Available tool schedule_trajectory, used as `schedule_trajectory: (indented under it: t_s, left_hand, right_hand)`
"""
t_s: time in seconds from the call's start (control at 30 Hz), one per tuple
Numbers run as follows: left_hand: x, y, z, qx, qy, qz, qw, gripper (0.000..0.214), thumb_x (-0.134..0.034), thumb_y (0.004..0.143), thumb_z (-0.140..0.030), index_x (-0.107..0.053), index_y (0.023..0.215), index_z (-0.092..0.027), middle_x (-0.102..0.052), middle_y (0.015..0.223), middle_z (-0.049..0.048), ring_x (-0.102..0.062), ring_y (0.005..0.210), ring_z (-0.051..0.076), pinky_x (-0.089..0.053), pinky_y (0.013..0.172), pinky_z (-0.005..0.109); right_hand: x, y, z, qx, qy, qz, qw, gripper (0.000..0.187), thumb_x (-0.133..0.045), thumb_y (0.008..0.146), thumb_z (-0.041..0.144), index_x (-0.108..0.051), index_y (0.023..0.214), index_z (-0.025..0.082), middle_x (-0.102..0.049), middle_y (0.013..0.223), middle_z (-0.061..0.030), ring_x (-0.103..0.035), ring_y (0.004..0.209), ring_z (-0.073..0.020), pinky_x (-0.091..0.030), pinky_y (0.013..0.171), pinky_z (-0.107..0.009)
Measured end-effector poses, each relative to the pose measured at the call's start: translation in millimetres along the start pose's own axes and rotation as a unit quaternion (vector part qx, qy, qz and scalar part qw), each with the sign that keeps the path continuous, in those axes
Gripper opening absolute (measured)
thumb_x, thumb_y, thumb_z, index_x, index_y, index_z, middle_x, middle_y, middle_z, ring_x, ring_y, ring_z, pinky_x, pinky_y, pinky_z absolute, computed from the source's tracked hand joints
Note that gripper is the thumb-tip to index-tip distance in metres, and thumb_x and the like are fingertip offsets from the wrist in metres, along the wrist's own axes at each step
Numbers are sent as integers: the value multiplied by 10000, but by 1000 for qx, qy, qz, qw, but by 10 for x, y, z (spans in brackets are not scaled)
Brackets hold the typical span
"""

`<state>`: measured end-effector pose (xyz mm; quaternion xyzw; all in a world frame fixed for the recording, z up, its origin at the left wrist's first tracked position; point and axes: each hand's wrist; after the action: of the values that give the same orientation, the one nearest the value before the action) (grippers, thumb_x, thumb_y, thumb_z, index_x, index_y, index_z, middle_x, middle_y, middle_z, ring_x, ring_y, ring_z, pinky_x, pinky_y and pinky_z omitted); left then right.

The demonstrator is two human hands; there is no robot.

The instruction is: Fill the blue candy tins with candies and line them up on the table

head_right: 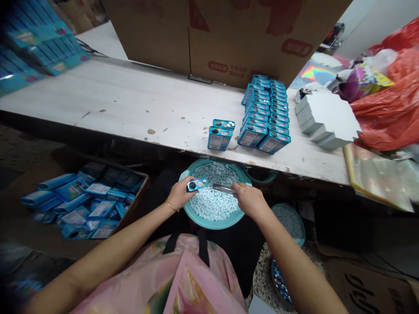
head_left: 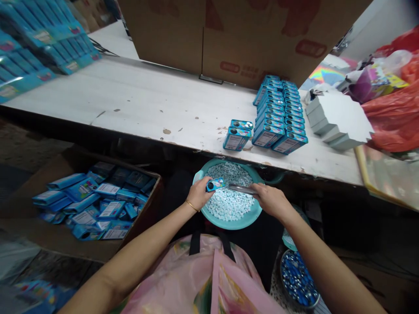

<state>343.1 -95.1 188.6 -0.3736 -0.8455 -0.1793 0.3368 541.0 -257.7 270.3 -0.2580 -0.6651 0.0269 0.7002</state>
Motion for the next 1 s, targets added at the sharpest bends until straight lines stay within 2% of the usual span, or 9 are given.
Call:
schedule_trajectory:
  t_s: [0.1, 0.23, 0.33, 0.43, 0.57, 0.67, 0.73, 0.87, 1.0]
  left_hand:
    - [135, -29, 45, 7, -17, -22, 1000, 337, -597, 680, -266, -531, 1008, -219, -612, 883, 1, -572, 801, 163, -427, 701, 251]
    - [307, -64, 99, 37, -20, -60, 997, 356, -605, 677, -290, -532, 1018, -219, -619, 860, -1, -579, 771, 158, -427, 667, 241]
    - [399, -86, 125, 57, -19, -78, 995, 357, -619, 668, -321, -536, 999, -214, -624, 846, -5, -582, 746, 151, -429, 657, 236]
    - [455, -111, 153, 69, -24, -86, 994, 347, -612, 676, -351, -541, 986, -211, -628, 838, -7, -582, 721, 142, -434, 661, 236]
    - [447, -128, 198, 77, -27, -98, 992, 359, -608, 676, -387, -545, 979, -207, -634, 841, -4, -585, 719, 145, -436, 667, 238]
    - [368, -115, 206, 80, -21, -87, 993, 371, -610, 675, -376, -535, 999, -212, -633, 841, -1, -587, 722, 149, -434, 661, 238]
    - [289, -91, 181, 72, -13, -69, 995, 374, -604, 681, -341, -523, 1024, -218, -629, 861, 4, -588, 749, 157, -433, 667, 242]
    - [105, -25, 57, 32, 11, -16, 999, 347, -588, 688, -281, -517, 1023, -234, -618, 901, 7, -581, 828, 177, -428, 710, 259]
    - [-55, 11, -62, 3, 34, 22, 999, 353, -591, 685, -251, -508, 1028, -233, -610, 924, 14, -566, 879, 195, -423, 755, 284]
  right_hand:
    - [-546, 288, -74, -63, 91, 40, 993, 265, -403, 824, 175, -536, 1052, 197, -600, 968, -99, -574, 854, -209, -392, 713, -310]
    - [-1088, 721, 342, -46, 190, 21, 980, 287, -396, 829, 165, -539, 1075, 208, -611, 994, -67, -559, 914, -193, -385, 767, -284]
    - [-1274, 929, 664, -15, 268, -5, 963, 333, -416, 822, 189, -498, 1143, 218, -597, 1059, -35, -542, 952, -172, -388, 783, -248]
    - [-1323, 971, 681, 7, 336, -26, 942, 339, -448, 787, 181, -510, 1119, 174, -601, 1043, -37, -548, 916, -155, -402, 785, -237]
    - [-1168, 780, 359, 32, 398, -54, 915, 329, -479, 752, 198, -525, 1076, 166, -609, 975, -32, -551, 865, -145, -419, 782, -257]
    - [-862, 519, 115, 60, 449, -74, 889, 330, -506, 743, 239, -536, 1064, 169, -612, 935, -36, -549, 841, -157, -423, 770, -281]
    - [-596, 340, 18, 76, 455, -75, 884, 342, -508, 754, 271, -536, 1082, 177, -615, 952, -37, -548, 855, -164, -418, 773, -285]
    - [-66, 81, 16, 96, 356, -47, 929, 350, -464, 803, 298, -519, 1139, 221, -622, 1010, -21, -554, 903, -165, -406, 779, -268]
    - [273, -12, 190, 86, 173, -23, 981, 344, -426, 823, 292, -511, 1155, 271, -611, 1074, -26, -551, 966, -188, -396, 788, -277]
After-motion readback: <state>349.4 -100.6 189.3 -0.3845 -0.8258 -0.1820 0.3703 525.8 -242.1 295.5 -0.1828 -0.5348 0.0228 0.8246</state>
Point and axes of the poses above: each hand's wrist, its own y-axis towards the middle knuckle, its own x-axis out of the back of the hand, z = x × y
